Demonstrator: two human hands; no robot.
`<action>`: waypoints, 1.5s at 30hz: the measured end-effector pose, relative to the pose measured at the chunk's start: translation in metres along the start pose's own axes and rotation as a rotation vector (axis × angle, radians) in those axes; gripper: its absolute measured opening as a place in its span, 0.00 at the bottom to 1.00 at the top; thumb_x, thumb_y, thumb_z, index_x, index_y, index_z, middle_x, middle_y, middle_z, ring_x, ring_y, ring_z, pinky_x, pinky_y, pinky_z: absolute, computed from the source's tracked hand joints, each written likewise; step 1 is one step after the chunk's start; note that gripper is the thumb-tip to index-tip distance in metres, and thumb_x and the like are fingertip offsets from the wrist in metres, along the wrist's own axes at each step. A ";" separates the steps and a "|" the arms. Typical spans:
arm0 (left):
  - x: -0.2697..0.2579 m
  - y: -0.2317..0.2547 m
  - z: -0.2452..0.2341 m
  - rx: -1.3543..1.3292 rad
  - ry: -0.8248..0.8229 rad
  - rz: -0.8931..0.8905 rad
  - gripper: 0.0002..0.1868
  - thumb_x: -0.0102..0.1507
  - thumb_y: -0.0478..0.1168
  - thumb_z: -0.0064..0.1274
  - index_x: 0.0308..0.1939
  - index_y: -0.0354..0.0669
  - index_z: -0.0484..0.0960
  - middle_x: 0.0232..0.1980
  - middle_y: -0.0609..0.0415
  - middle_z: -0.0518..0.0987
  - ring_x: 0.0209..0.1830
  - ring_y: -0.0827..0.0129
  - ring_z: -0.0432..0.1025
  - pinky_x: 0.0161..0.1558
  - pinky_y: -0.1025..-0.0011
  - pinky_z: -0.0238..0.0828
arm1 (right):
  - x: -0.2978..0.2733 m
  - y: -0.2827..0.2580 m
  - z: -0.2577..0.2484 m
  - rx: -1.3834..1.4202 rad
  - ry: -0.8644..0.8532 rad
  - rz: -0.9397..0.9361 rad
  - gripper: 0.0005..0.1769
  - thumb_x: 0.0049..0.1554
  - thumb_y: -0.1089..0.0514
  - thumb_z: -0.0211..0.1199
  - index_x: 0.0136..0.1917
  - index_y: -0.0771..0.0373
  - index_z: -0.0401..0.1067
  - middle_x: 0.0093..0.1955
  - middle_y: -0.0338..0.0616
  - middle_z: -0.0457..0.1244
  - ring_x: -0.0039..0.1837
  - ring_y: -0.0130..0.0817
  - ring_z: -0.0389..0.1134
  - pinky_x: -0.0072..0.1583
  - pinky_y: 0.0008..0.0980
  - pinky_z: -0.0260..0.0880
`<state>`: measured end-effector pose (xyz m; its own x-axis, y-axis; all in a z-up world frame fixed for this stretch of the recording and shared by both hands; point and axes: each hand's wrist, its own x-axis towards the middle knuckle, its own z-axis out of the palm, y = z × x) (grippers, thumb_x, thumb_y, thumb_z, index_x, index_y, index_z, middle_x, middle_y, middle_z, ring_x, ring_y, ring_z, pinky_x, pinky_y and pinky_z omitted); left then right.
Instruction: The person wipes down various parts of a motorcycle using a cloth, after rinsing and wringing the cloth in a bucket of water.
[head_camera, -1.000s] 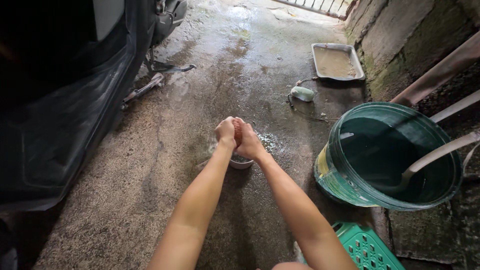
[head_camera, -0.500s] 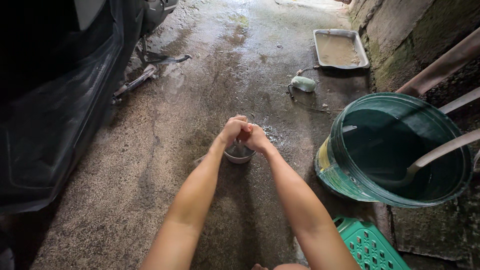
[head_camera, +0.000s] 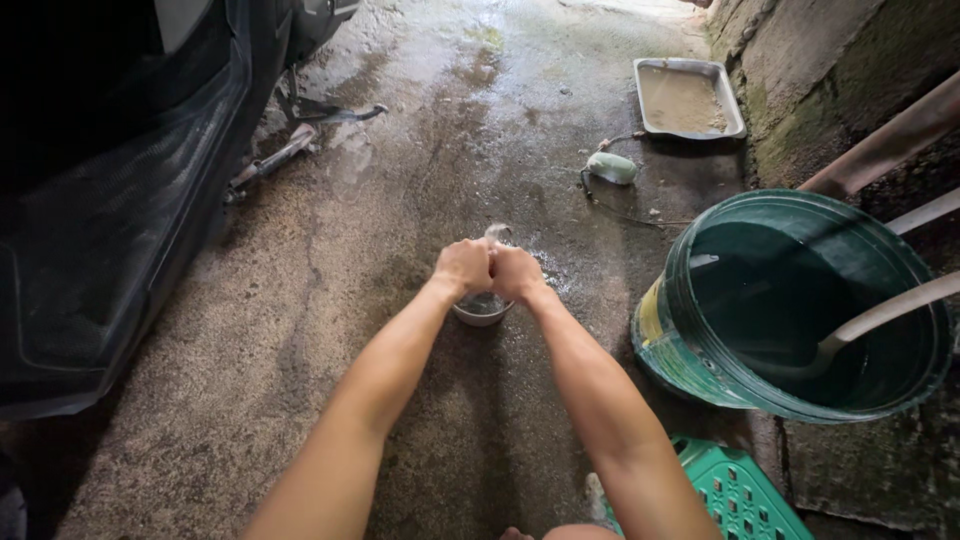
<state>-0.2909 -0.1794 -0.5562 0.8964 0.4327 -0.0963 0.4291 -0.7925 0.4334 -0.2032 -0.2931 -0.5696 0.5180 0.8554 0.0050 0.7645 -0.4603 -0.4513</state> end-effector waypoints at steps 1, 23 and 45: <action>-0.005 -0.005 -0.002 0.095 -0.012 0.098 0.17 0.53 0.39 0.57 0.44 0.37 0.81 0.38 0.38 0.84 0.40 0.49 0.82 0.46 0.56 0.79 | -0.001 0.000 0.000 0.069 -0.139 0.063 0.14 0.49 0.52 0.71 0.47 0.61 0.79 0.47 0.52 0.72 0.52 0.49 0.75 0.55 0.43 0.73; -0.088 -0.079 0.045 0.147 -0.008 0.055 0.31 0.68 0.53 0.49 0.75 0.53 0.69 0.50 0.43 0.83 0.48 0.48 0.81 0.50 0.53 0.78 | 0.020 0.041 0.001 0.609 0.175 0.399 0.36 0.41 0.55 0.78 0.63 0.59 0.74 0.58 0.44 0.73 0.60 0.35 0.74 0.63 0.35 0.71; -0.018 -0.088 -0.008 -1.651 -1.010 -0.565 0.12 0.73 0.54 0.37 0.50 0.55 0.67 0.22 0.67 0.62 0.14 0.87 0.54 0.13 0.84 0.49 | 0.037 0.034 -0.090 0.975 0.803 0.253 0.44 0.44 0.63 0.76 0.71 0.66 0.60 0.62 0.44 0.66 0.62 0.36 0.69 0.66 0.34 0.69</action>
<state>-0.3453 -0.1138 -0.5853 0.7039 -0.3714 -0.6054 0.6621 0.6518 0.3698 -0.1235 -0.2987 -0.5040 0.9512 0.2321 0.2035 0.1932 0.0664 -0.9789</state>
